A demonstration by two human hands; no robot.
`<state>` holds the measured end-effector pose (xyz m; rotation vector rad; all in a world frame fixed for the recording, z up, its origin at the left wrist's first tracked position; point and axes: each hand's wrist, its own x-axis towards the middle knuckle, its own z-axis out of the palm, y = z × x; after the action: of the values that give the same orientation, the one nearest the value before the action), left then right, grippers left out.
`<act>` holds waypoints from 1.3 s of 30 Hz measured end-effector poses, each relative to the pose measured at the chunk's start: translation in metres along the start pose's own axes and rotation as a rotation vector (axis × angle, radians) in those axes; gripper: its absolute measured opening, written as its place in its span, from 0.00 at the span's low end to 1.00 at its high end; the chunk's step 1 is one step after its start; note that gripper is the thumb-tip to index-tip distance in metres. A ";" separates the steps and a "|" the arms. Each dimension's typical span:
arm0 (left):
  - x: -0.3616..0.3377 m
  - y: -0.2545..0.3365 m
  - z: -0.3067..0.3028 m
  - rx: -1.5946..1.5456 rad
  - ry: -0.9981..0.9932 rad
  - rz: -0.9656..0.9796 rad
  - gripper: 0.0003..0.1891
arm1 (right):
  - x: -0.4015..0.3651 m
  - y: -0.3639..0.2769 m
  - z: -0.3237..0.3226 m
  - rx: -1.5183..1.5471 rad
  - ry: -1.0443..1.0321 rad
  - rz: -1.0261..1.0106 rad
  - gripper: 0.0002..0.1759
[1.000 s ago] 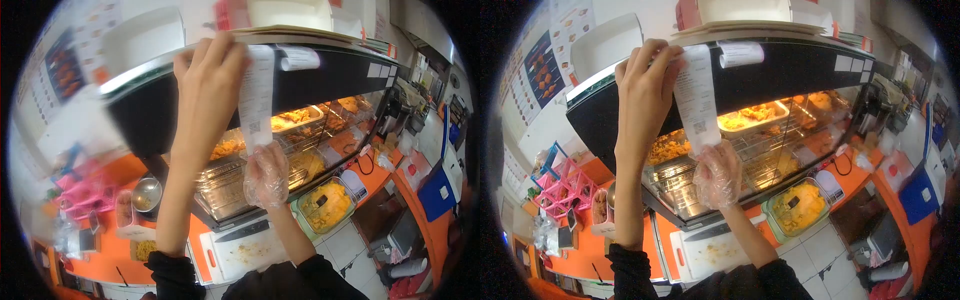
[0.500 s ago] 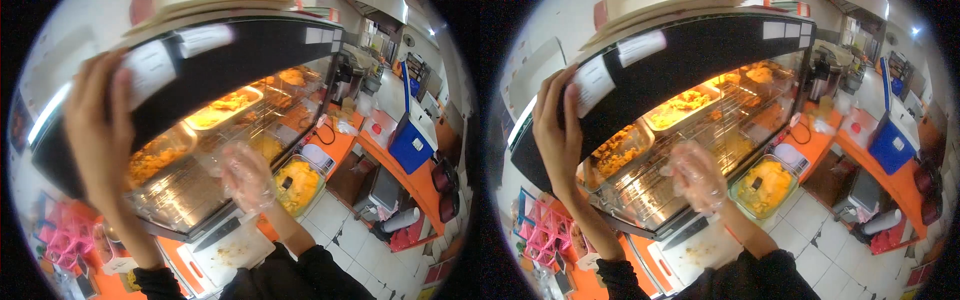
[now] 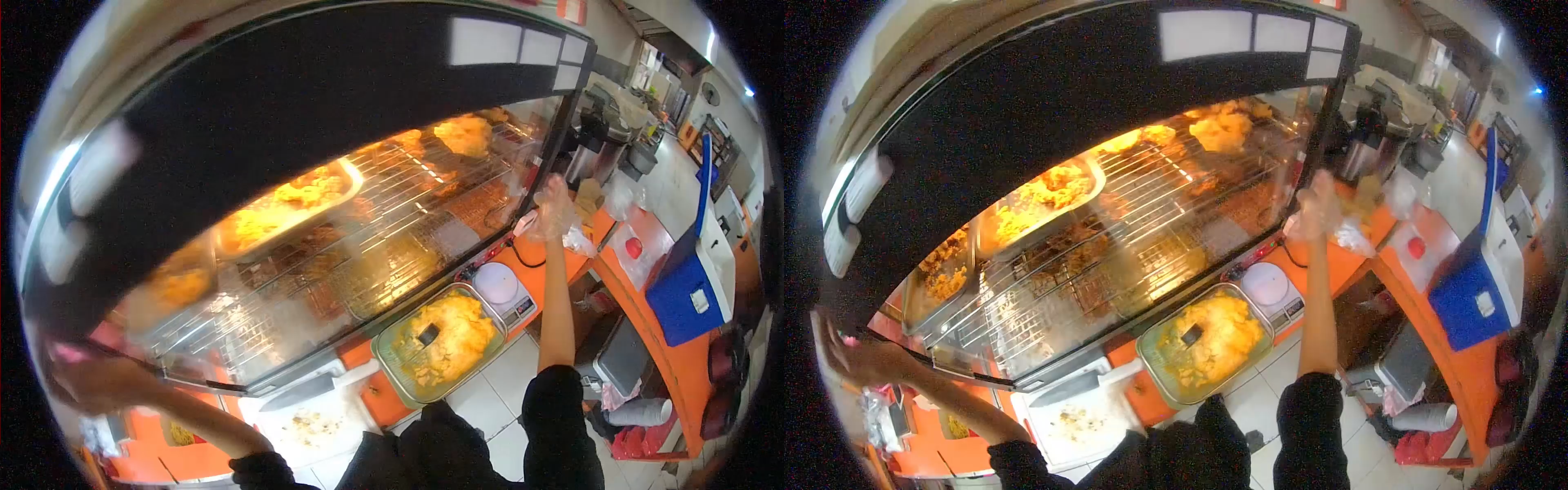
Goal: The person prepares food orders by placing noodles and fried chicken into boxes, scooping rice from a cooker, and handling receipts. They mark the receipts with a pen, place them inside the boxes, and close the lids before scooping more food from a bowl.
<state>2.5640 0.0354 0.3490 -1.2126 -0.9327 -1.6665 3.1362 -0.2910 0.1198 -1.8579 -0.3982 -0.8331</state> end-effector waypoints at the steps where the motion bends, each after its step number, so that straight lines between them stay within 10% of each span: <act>1: -0.010 0.018 -0.018 0.228 0.029 0.055 0.27 | 0.005 0.011 0.008 0.035 -0.034 0.001 0.27; 6: -0.105 0.044 -0.055 -0.649 -0.073 0.149 0.16 | 0.008 0.025 0.036 0.023 -0.147 0.003 0.24; 13: -0.158 0.065 -0.116 -0.715 -0.625 0.008 0.12 | 0.025 0.017 0.031 0.030 -0.226 -0.118 0.16; 19: -0.159 0.113 -0.126 -0.804 -0.732 0.028 0.06 | -0.014 -0.044 0.018 0.714 -0.373 0.317 0.19; 24: -0.162 0.123 -0.129 -0.753 -0.774 0.006 0.07 | -0.038 -0.069 0.015 0.813 -0.755 0.067 0.19; 26: -0.165 0.116 -0.133 -0.726 -0.771 -0.017 0.07 | -0.024 -0.080 0.010 0.862 -1.100 0.253 0.17; 30: -0.168 0.089 -0.150 -0.574 -0.766 -0.028 0.09 | -0.042 -0.029 0.083 0.147 -0.970 -0.353 0.19; 33: -0.173 0.067 -0.164 -0.526 -0.749 -0.090 0.10 | -0.052 -0.026 0.122 0.001 -0.756 -0.511 0.20; 39: -0.171 0.040 -0.190 -0.396 -0.764 -0.094 0.11 | -0.071 -0.019 0.188 -0.349 -1.010 -0.502 0.39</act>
<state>2.5674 -0.1164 0.1394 -2.1906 -1.1370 -1.5054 3.1435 -0.1072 0.0369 -2.4622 -1.4632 -0.1959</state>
